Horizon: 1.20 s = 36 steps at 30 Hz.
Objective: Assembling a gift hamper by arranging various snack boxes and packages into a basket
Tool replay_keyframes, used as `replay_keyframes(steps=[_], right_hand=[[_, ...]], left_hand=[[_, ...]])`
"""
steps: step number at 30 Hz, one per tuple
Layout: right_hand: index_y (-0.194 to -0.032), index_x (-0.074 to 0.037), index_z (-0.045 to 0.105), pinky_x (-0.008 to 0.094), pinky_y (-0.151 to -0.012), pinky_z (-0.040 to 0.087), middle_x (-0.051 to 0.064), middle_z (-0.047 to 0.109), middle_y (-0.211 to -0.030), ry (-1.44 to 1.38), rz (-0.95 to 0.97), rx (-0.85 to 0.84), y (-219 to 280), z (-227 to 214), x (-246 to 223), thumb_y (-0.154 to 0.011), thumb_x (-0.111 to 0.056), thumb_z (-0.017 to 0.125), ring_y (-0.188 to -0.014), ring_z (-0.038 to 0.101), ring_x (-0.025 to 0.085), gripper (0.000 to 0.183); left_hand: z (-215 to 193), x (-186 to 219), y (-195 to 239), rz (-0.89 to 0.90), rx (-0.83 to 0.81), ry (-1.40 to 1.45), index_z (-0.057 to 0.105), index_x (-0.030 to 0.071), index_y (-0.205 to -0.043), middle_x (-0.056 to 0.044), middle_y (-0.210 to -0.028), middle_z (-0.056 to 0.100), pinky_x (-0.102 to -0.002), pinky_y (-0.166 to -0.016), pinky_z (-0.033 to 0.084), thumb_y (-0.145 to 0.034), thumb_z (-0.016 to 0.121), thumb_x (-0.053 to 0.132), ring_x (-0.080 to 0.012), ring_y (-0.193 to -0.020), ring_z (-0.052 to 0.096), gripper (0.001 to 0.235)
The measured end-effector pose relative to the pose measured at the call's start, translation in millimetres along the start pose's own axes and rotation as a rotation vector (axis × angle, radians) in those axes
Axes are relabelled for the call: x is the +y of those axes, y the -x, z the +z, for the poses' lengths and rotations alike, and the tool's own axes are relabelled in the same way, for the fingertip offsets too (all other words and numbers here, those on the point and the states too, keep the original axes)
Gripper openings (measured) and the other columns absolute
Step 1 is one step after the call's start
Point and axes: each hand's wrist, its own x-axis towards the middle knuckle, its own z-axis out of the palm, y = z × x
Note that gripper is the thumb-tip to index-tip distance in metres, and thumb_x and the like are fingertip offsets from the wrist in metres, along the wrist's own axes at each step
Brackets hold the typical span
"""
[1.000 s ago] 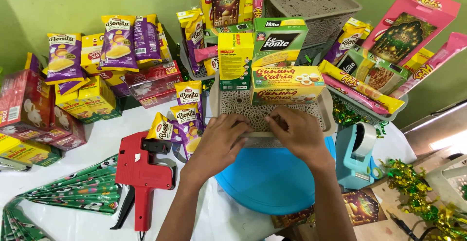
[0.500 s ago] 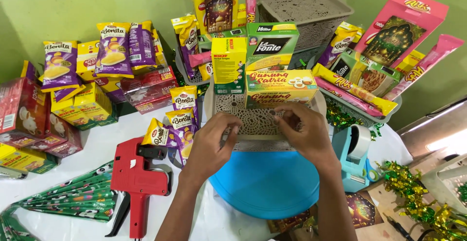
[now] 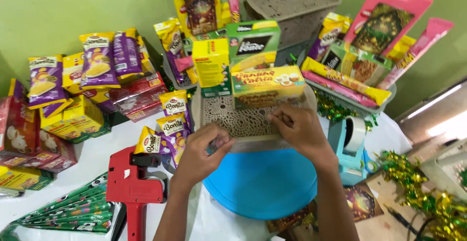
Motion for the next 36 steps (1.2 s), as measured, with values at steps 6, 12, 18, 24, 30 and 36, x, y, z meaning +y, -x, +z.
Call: replay_keyframes(steps=[6,12,18,24,30,36], right_hand=[[-0.133,-0.016,0.068,0.060,-0.103,0.055,0.008,0.060,-0.115,-0.097,-0.159,0.205,2,-8,18,-0.104,-0.023,0.076,-0.117,0.065,0.037,0.031],[-0.172,-0.031,-0.004,0.060,-0.141,0.013,0.017,-0.007,-0.187,-1.106,-0.300,0.066,12,-16,5,-0.086,-0.100,0.039,-0.179,-0.010,0.039,0.118],[-0.171,-0.040,-0.002,0.079,-0.136,0.003,0.014,-0.018,-0.187,-1.269,-0.336,-0.022,11,-15,8,-0.076,-0.098,0.031,-0.175,-0.025,0.038,0.115],[-0.077,-0.013,0.045,0.038,-0.073,0.040,0.003,0.046,-0.076,-1.067,-0.140,0.501,6,4,50,-0.118,-0.020,0.047,-0.070,0.045,0.015,0.042],[-0.087,-0.011,0.065,0.033,-0.054,0.038,0.007,0.050,-0.066,-0.621,-0.066,0.401,6,-2,72,-0.115,-0.025,0.045,-0.051,0.042,0.014,0.037],[-0.101,-0.025,0.074,0.036,-0.049,0.046,-0.002,0.060,-0.060,0.160,-0.015,0.117,2,4,56,-0.111,-0.036,0.063,-0.048,0.054,0.016,0.018]], left_hand=[[6,33,-3,0.024,-0.041,0.260,0.075,0.012,-0.116,-0.012,-0.113,0.072,-0.049,-0.094,0.054,-0.101,0.065,0.041,-0.0317,-0.108,0.069,0.034],[23,74,-19,0.133,-0.168,0.964,-0.014,0.038,-0.166,-0.015,-0.183,-0.014,-0.079,-0.136,0.020,-0.077,0.037,0.099,-0.0469,-0.173,0.002,0.119],[45,72,-26,0.085,-0.212,1.032,-0.025,0.040,-0.161,-0.006,-0.181,-0.023,-0.082,-0.131,0.024,-0.065,0.041,0.099,-0.0490,-0.173,-0.001,0.131],[74,48,-33,-0.048,0.018,0.734,0.061,0.007,-0.127,-0.013,-0.105,0.070,-0.046,-0.100,0.056,-0.111,0.050,0.031,-0.0252,-0.105,0.071,0.031],[78,38,-44,-0.103,-0.127,0.003,0.060,0.014,-0.095,-0.005,-0.064,0.052,-0.041,-0.048,0.049,-0.112,0.044,0.029,-0.0236,-0.053,0.055,0.028],[94,31,-35,-0.003,-0.282,-0.572,0.070,0.014,-0.106,-0.004,-0.095,0.066,-0.039,-0.080,0.058,-0.107,0.057,0.049,-0.0222,-0.093,0.070,0.037]])
